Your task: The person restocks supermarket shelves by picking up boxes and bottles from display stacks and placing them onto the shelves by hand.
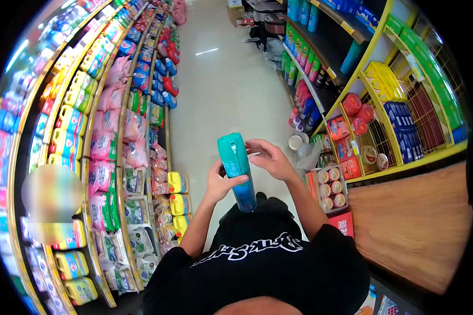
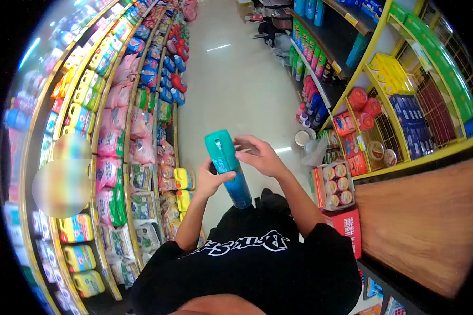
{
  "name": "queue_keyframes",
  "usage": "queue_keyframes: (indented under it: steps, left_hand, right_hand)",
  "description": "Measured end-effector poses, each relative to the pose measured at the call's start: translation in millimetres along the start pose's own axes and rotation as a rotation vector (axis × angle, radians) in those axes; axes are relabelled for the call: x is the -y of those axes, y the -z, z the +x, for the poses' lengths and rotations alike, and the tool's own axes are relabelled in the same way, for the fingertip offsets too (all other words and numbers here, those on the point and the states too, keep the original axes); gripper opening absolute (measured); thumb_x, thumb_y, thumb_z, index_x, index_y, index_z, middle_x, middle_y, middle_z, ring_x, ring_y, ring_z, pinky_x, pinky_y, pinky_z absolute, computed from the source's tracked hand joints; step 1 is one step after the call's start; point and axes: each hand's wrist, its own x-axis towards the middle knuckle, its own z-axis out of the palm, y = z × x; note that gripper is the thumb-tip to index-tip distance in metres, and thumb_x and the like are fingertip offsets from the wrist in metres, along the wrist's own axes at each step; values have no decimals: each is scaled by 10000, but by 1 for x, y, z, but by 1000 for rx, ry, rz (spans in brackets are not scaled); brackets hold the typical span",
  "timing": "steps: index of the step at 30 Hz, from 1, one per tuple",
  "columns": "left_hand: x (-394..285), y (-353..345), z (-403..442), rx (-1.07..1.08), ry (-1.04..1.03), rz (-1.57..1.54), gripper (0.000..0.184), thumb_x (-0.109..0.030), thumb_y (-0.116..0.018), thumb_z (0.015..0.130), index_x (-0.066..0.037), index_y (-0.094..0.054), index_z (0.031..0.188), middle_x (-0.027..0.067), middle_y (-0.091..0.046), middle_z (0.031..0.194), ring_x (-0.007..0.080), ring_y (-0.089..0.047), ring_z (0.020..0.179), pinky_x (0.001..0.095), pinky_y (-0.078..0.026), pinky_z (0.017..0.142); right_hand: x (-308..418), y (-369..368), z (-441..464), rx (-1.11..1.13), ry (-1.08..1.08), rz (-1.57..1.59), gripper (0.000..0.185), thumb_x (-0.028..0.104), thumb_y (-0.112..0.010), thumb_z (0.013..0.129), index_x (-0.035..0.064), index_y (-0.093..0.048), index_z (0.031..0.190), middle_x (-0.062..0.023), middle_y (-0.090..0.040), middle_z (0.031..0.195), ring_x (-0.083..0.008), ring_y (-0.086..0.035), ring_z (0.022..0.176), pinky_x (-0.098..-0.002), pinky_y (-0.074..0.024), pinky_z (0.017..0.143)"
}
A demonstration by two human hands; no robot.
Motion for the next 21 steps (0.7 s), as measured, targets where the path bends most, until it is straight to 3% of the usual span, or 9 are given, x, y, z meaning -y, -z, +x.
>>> queue_keyframes:
  steps: [3,8,11,15,19,21]
  left_hand:
    - [6,9,65,34,-9,-147,764,-120,-887,691,-22,-450,1310,133,-645,1117,209,-661,988,380,-546,879]
    - [29,30,181,61,-7,-366,894,-81,-900,668,-51,-304,1333,169,-622,1161,265,-665,1004,444,-562,877]
    - [38,38,261,177,19,-501,862,-84,-908,657,-72,-321,1288,161,-625,1155,272,-658,1024,448,-552,894]
    - [51,46,383,306,-13,-572,822,-132,-897,685,-73,-369,1312,127,-532,1239,255,-575,1146,432,-504,960]
    - [46,45,497,464,29,-509,757,-183,-868,739,-46,-430,1342,106,-515,1282,249,-520,1213,409,-403,1055]
    - [42,42,551,501,41,-428,682,-175,-826,783,-42,-462,1344,118,-533,1291,254,-522,1219,401,-408,1050]
  right_hand:
    - [9,21,58,-6,-35,-79,534,180,-692,915,-26,-485,1362,-135,-588,1286,-228,-575,1159,-390,-473,996]
    - [-10,83,154,-34,-67,3,562,194,-715,893,-26,-490,1359,-120,-588,1269,-210,-560,1170,-367,-471,985]
    - [-9,126,219,-11,-78,76,590,200,-749,854,-16,-505,1346,-99,-598,1241,-188,-565,1142,-354,-464,983]
    - [-4,192,304,-68,-121,74,657,206,-822,758,3,-540,1315,-64,-623,1181,-170,-583,1090,-352,-455,983]
    - [37,244,363,-299,-68,-192,731,178,-888,654,13,-564,1289,-59,-637,1152,-167,-591,1091,-344,-443,996]
    - [52,264,387,-445,-31,-285,773,150,-916,603,18,-566,1280,-52,-628,1148,-154,-581,1101,-335,-428,1010]
